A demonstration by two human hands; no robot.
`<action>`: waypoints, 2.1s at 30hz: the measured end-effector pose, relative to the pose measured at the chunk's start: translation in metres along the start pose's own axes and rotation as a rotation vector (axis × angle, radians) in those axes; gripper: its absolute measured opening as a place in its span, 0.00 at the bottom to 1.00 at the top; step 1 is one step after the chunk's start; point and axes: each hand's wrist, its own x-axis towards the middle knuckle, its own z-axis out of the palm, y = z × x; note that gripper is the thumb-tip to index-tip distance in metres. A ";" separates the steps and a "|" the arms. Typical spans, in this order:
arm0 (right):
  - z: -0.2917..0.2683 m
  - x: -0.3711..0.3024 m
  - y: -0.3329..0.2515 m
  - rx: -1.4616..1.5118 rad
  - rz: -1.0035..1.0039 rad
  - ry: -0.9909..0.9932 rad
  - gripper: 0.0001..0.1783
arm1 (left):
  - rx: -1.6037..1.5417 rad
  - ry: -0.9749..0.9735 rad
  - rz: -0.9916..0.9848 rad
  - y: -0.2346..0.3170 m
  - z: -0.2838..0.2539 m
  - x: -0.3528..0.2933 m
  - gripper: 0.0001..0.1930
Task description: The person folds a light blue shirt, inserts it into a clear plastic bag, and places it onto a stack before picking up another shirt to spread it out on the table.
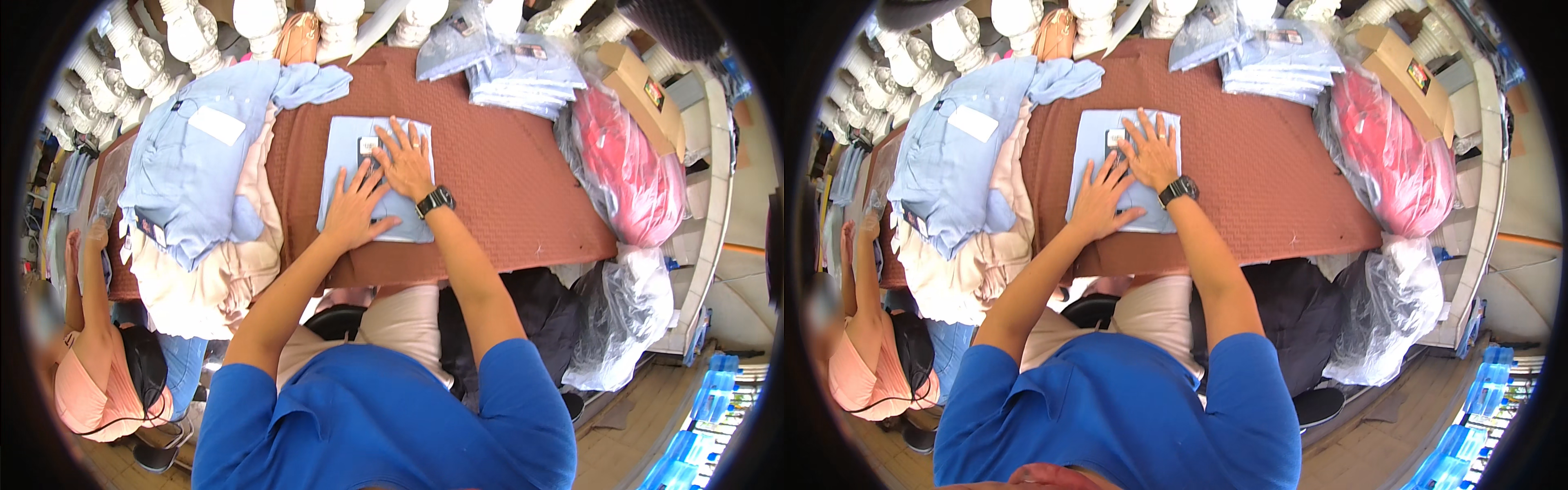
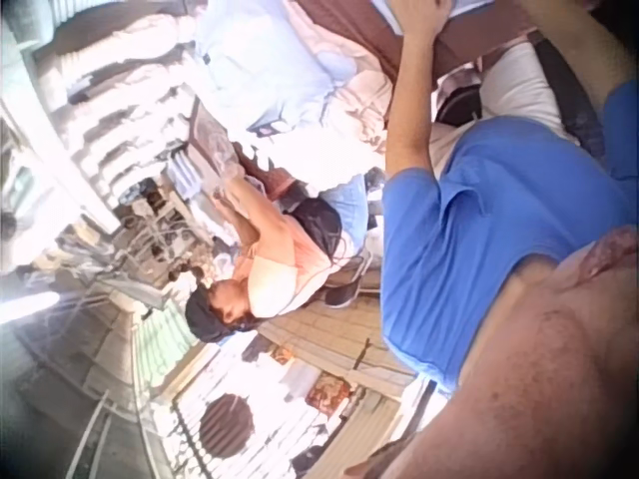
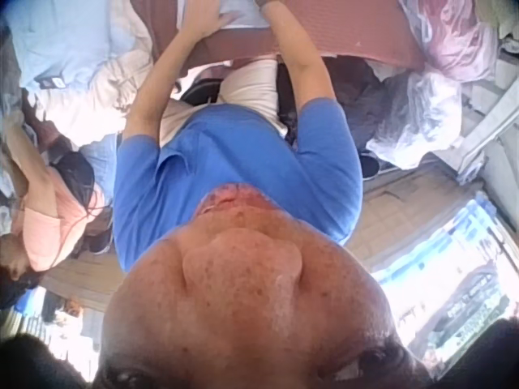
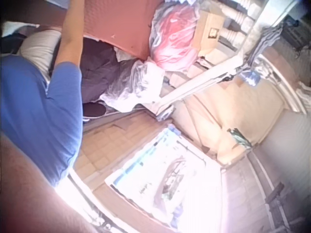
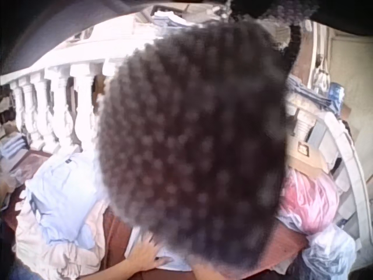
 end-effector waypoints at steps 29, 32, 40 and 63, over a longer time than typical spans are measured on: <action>-0.170 0.177 0.178 -0.447 0.280 0.429 0.28 | -0.049 0.040 0.037 0.000 0.002 0.005 0.38; -0.168 0.153 0.119 -0.368 0.274 0.594 0.38 | -0.106 0.253 -0.107 -0.006 -0.028 -0.006 0.35; -0.112 -0.075 0.032 0.315 0.418 -0.191 0.37 | -0.342 -0.023 -0.736 -0.052 -0.032 -0.063 0.33; -0.080 -0.123 -0.015 0.911 0.861 -0.040 0.30 | -1.167 -0.011 -0.925 -0.024 -0.044 -0.056 0.16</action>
